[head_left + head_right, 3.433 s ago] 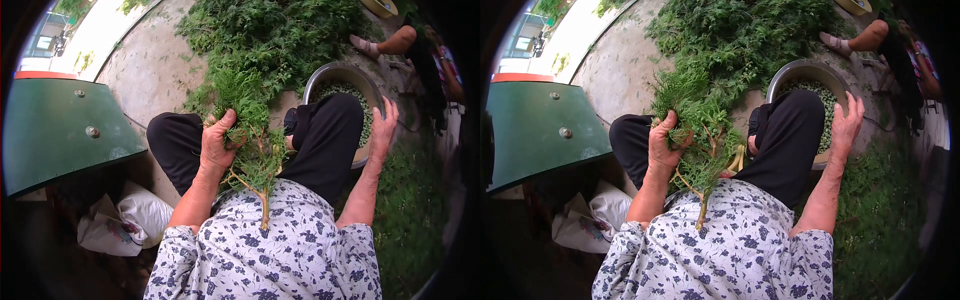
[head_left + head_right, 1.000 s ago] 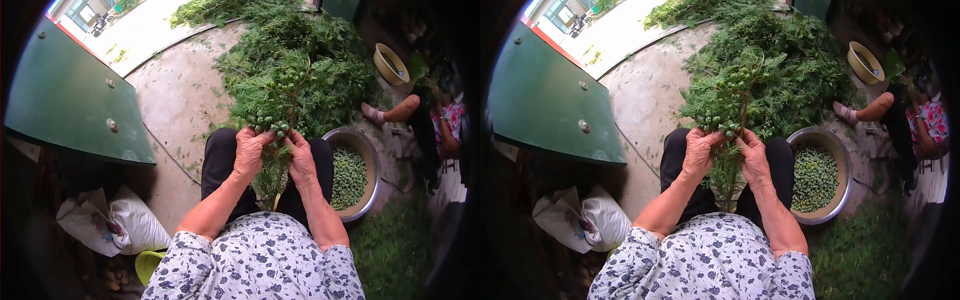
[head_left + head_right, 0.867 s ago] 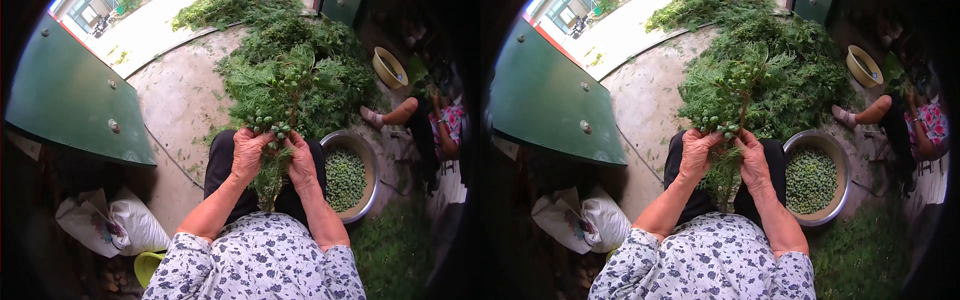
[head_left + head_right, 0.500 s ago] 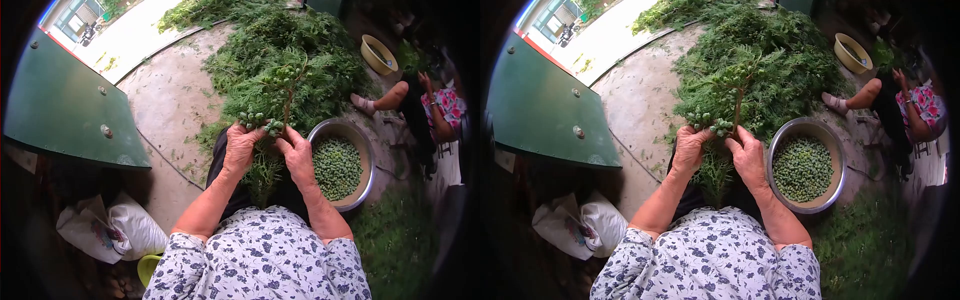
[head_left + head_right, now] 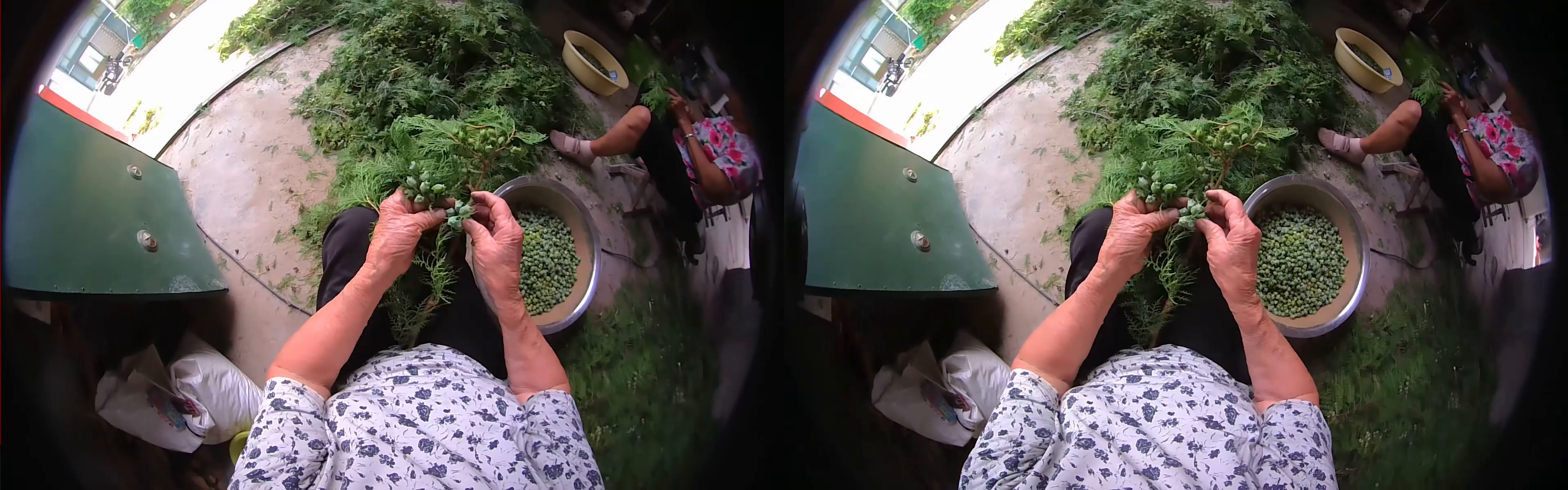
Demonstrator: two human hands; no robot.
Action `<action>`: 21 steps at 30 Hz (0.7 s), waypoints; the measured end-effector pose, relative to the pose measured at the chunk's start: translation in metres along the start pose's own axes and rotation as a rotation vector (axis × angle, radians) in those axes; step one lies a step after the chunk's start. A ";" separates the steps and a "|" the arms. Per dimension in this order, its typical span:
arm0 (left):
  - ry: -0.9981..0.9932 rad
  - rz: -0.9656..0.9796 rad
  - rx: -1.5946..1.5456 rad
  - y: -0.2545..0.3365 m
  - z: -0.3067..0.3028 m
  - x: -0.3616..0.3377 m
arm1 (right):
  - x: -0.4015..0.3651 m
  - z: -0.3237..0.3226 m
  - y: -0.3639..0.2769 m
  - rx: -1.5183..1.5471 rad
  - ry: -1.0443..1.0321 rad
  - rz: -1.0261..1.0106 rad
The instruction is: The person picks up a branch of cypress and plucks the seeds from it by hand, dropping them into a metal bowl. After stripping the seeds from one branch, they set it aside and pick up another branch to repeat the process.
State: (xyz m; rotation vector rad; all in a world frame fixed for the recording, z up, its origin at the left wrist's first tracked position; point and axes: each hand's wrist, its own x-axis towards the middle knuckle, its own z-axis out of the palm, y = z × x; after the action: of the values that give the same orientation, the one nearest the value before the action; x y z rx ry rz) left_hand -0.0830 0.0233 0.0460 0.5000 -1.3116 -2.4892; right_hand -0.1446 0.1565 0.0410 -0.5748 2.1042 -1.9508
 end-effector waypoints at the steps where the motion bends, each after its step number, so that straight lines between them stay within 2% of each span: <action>1: -0.021 -0.030 0.029 0.001 0.002 0.002 | -0.001 -0.003 0.002 -0.008 0.011 0.009; 4: -0.083 -0.067 0.060 -0.003 0.005 0.009 | -0.002 -0.006 0.007 0.136 0.054 0.036; 7: -0.107 0.017 0.193 -0.006 0.011 0.011 | -0.003 -0.006 0.005 0.163 0.078 0.024; 10: -0.139 -0.001 0.281 -0.009 0.011 0.012 | -0.002 -0.007 0.004 0.184 0.069 0.040; 17: -0.075 0.022 0.256 -0.014 0.014 0.014 | -0.002 -0.004 0.006 0.158 0.119 0.020; 19: -0.066 0.049 0.259 -0.014 0.013 0.013 | 0.002 -0.009 0.010 0.571 0.158 0.202; 21: -0.057 0.078 0.263 -0.012 0.013 0.011 | 0.010 -0.024 0.014 0.666 0.186 0.206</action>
State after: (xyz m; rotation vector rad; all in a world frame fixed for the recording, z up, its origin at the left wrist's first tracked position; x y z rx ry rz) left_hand -0.0994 0.0349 0.0407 0.4277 -1.6588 -2.2961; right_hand -0.1653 0.1745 0.0307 -0.0437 1.3741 -2.4492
